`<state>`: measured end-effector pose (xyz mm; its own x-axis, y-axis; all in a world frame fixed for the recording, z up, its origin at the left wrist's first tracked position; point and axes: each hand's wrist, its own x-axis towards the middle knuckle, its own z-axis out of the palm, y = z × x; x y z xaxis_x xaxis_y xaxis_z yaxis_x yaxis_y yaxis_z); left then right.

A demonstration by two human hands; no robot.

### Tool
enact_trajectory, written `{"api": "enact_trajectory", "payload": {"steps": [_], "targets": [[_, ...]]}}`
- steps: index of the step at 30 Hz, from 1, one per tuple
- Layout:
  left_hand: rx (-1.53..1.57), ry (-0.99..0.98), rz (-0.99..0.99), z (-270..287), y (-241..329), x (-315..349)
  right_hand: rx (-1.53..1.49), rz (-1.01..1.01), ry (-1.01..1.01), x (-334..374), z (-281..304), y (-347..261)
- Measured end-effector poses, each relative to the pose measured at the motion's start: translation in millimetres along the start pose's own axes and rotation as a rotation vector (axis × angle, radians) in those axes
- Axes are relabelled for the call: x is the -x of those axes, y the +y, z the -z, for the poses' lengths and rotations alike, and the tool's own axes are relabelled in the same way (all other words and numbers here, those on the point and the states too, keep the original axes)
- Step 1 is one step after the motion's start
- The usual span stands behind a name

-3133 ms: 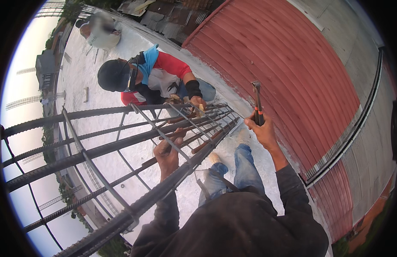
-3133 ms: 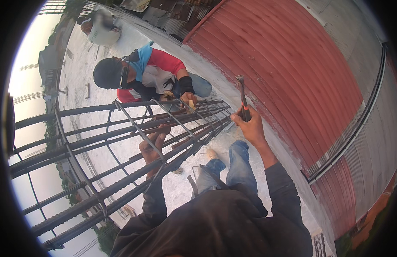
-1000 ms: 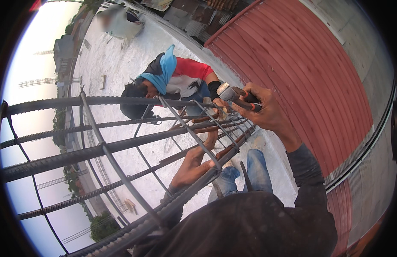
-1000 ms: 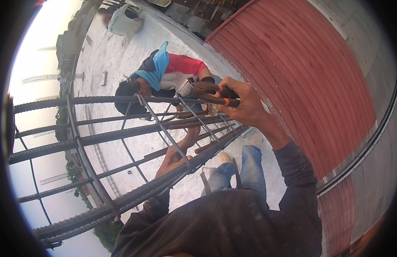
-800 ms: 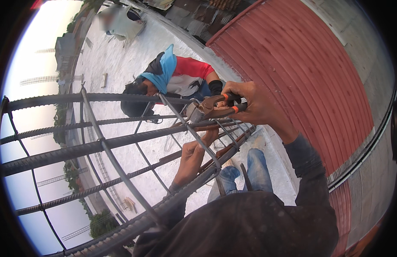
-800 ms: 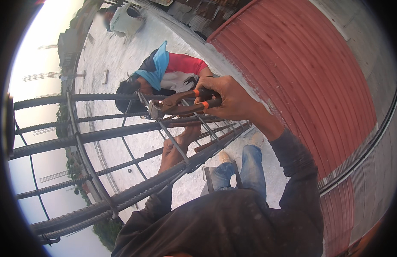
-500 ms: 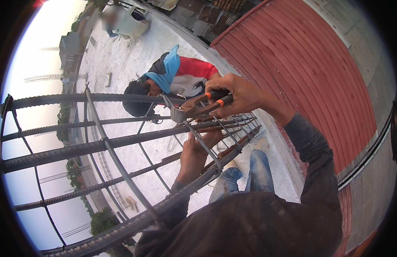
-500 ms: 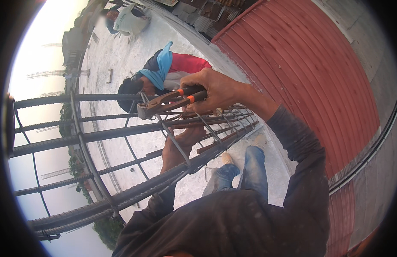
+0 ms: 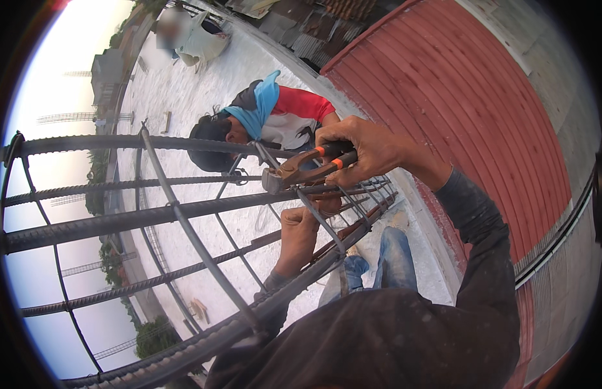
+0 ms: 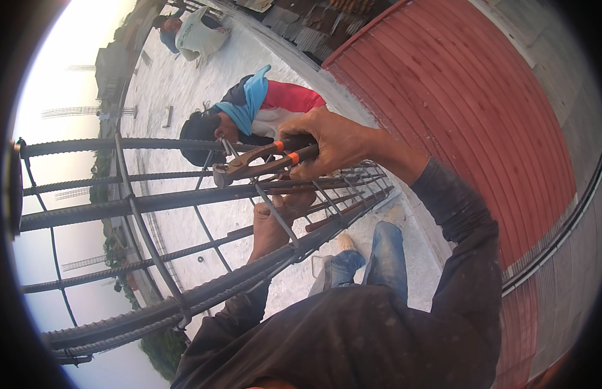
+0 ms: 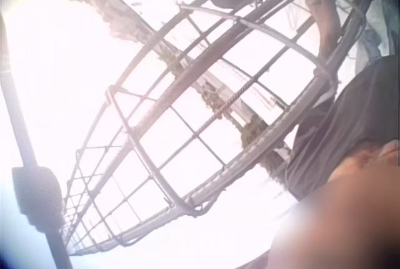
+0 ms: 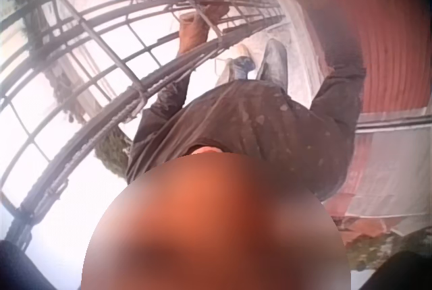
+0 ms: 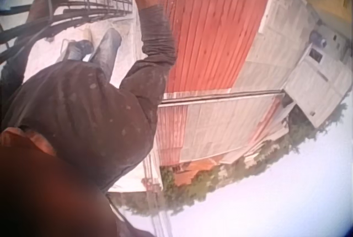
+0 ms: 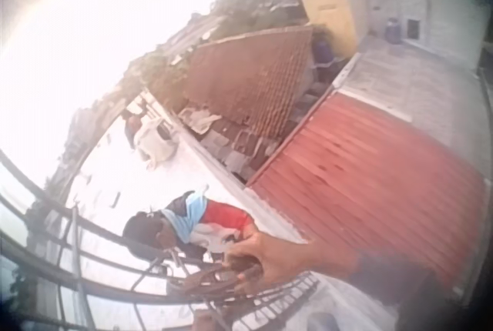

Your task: The person kneels on a rooftop and uses pliers to twist wire ties around the intersections of a vertical rebar cage. A coworker assists nearby. The person repeatedly reaches for wire ties, wraps them around rebar intersections, and twists them tight.

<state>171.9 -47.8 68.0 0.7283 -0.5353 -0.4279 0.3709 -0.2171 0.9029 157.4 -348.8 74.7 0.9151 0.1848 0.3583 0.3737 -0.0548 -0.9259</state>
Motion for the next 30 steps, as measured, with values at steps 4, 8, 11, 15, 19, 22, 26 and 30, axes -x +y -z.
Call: {"api": "enact_trajectory", "payload": {"steps": [4, 8, 11, 15, 19, 22, 26, 30], "targets": [[-0.068, 0.067, 0.012, -2, 0, 0, 0.013, -0.056, 0.061, 32, -17, -5], [0.022, 0.05, -0.099, -13, 5, 6, 0.046, 0.061, 0.291, 54, -54, -7], [-0.061, 0.059, -0.054, -13, 10, 6, 0.031, 0.066, 0.492, 63, -80, -6], [0.046, -0.001, -0.076, -11, 10, 2, 0.071, 0.055, 0.653, 64, -97, -7], [0.138, 0.017, -0.058, -14, 8, 2, 0.079, 0.019, 0.688, 62, -100, -10], [0.078, -0.01, -0.082, -16, 12, 6, -0.013, -0.016, 0.719, 57, -100, -12], [0.001, 0.043, -0.11, -18, 14, 4, -0.121, -0.087, 0.706, 51, -100, -15], [-0.019, 0.074, -0.222, -21, 12, -4, -0.219, -0.209, 0.705, 46, -102, -22]]}}
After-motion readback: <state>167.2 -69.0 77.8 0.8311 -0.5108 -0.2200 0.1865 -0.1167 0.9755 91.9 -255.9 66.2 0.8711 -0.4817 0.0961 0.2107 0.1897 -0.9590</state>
